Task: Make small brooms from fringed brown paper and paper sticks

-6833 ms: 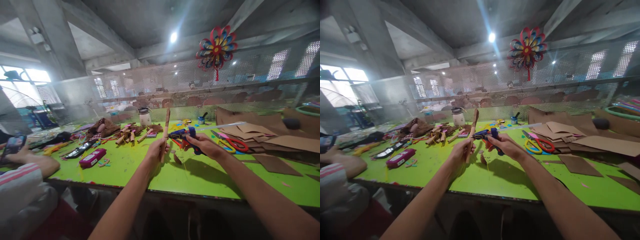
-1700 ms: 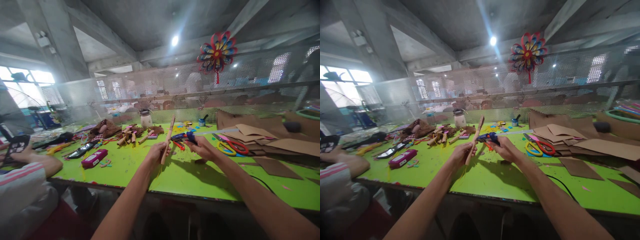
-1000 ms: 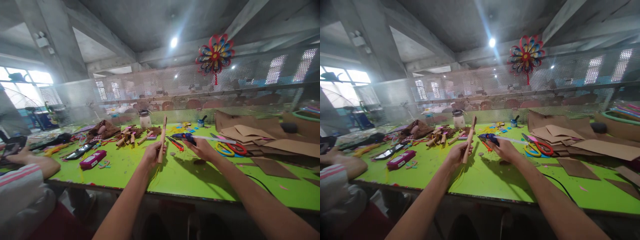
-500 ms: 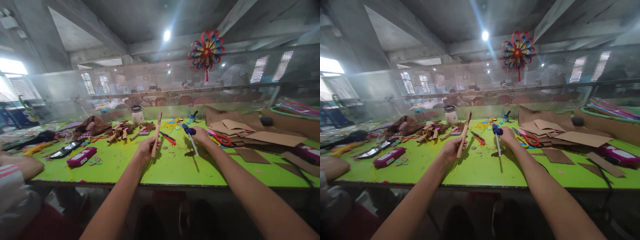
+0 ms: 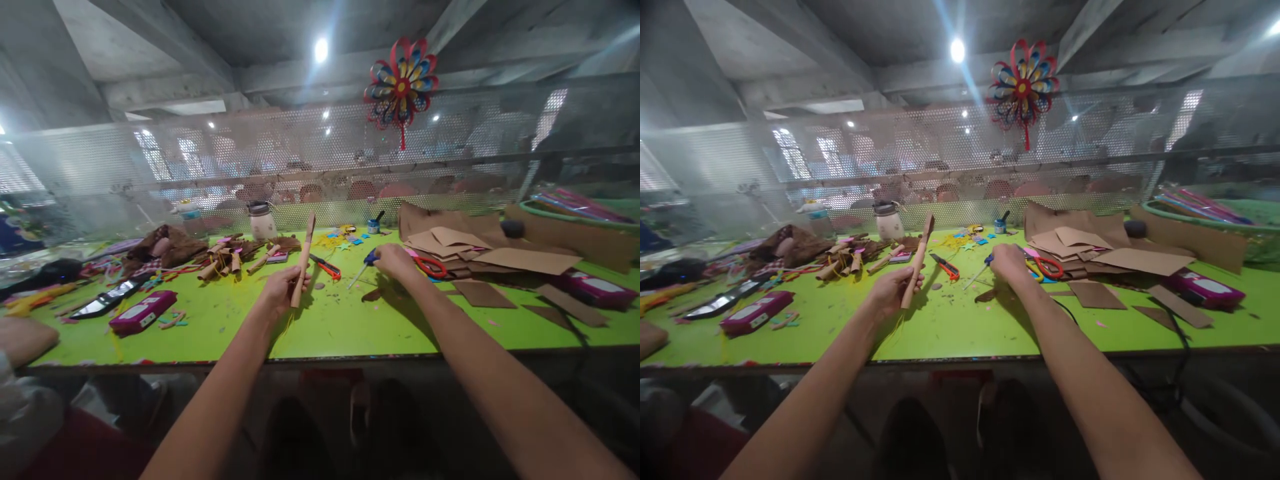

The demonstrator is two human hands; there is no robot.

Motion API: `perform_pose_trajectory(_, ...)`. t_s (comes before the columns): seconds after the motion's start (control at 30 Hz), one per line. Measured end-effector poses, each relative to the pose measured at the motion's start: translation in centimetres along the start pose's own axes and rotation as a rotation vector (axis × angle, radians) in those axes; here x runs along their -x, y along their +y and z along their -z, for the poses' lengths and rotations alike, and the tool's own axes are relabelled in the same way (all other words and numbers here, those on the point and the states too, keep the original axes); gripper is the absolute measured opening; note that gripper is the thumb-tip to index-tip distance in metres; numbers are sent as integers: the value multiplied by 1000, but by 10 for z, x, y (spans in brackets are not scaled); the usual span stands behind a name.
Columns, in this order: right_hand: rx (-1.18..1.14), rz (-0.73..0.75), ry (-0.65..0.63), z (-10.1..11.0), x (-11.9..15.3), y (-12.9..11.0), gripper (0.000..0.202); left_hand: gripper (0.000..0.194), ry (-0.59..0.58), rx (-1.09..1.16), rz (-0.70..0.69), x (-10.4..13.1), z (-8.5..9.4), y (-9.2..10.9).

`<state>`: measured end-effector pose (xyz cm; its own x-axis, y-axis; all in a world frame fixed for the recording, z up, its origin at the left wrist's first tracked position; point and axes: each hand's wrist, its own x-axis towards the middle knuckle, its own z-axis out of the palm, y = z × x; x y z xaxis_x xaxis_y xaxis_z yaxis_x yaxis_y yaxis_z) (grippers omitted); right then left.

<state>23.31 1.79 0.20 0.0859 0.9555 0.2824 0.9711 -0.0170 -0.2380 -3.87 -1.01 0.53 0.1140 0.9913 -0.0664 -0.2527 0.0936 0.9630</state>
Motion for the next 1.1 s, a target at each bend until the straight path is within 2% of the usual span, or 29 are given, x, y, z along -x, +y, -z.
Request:
perform_pose_trajectory(0.13,-23,348,-209,14,33,-9,31,9,-6,-1,19,2,-3,1)
perform_pose_trajectory(0.27,-1,440,-314,13,51,-14,15,10,1,4,7,2,-1,0)
perform_pose_trajectory(0.37,-27,452,-274,11,56,-17,7,12,-18,30,8,2,1,-2)
perform_pose_trajectory(0.47,-87,484,-221,16,58,-23,9,16,-48,50,24,4,-1,-2)
perform_pose_trajectory(0.63,-249,705,-181,39,50,-52,18,12,-69,-16,-19,7,-5,-3)
perform_pose_trajectory(0.7,-271,773,-200,40,40,-69,20,11,-90,-42,-60,7,-6,-4)
perform_pose_trajectory(0.87,-351,772,-194,14,18,-96,22,12,-156,-64,-101,5,-3,-8)
perform_pose_trajectory(0.97,-414,730,-170,0,15,-95,24,17,-137,-158,-108,4,-3,-11)
perform_pose_trajectory(1.1,-442,706,-126,-3,17,-89,19,26,-126,-261,-151,4,-4,-12)
